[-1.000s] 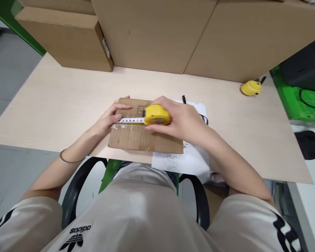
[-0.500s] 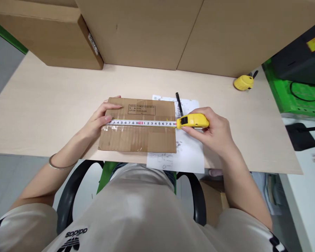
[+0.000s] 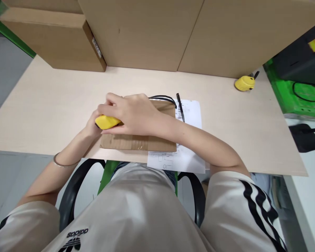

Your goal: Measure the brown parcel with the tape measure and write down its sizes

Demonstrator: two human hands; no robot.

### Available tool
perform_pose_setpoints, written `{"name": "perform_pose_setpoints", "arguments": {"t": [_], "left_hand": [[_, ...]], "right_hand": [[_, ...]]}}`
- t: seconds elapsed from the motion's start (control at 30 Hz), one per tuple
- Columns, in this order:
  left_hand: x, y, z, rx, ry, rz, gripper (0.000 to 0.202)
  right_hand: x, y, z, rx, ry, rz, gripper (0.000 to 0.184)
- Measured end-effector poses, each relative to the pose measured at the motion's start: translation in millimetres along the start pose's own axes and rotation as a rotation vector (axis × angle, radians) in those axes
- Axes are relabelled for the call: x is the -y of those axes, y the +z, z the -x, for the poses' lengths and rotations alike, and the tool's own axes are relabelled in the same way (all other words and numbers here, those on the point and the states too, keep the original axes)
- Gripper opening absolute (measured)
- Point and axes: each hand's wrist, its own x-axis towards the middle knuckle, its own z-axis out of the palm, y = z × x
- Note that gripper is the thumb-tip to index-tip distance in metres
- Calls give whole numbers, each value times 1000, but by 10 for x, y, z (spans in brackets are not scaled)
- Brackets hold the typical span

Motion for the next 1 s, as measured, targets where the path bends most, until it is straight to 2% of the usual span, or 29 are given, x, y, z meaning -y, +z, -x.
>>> {"name": "perform_pose_setpoints", "arguments": {"t": [0.1, 0.17, 0.23, 0.3, 0.37, 0.43, 0.53, 0.7, 0.77, 0.87, 1.0], "left_hand": [[-120, -11, -32, 4, -36, 51, 76], [-289, -43, 2, 24, -23, -110, 77], [-534, -22, 117, 62, 43, -387, 62], [-807, 103, 308, 110, 214, -678, 44], [-1031, 318, 521, 173, 438, -867, 43], [-1137, 547, 689, 268, 594, -955, 46], [-1071, 750, 787, 317, 636, -914, 33], [-865, 724, 756, 288, 639, -814, 15], [-859, 708, 750, 295, 670, -823, 18], [-890, 729, 746, 328, 721, -902, 35], [-909, 774, 737, 331, 732, -995, 46]], "right_hand": [[-55, -96, 4, -1, -89, -227, 29], [-143, -225, 145, -39, -116, -414, 28], [-231, -349, 356, -78, -103, -572, 31], [-283, -419, 587, -92, -62, -691, 32], [-287, -411, 793, -61, -20, -778, 33], [-256, -338, 940, -9, 16, -782, 34], [-207, -186, 1030, 45, 26, -657, 39], [-231, -52, 941, 17, -5, -611, 47], [-278, -59, 867, 10, -21, -619, 46], [-418, -116, 713, 31, -1, -682, 42], [-791, -218, 405, 97, 100, -805, 38]]}}
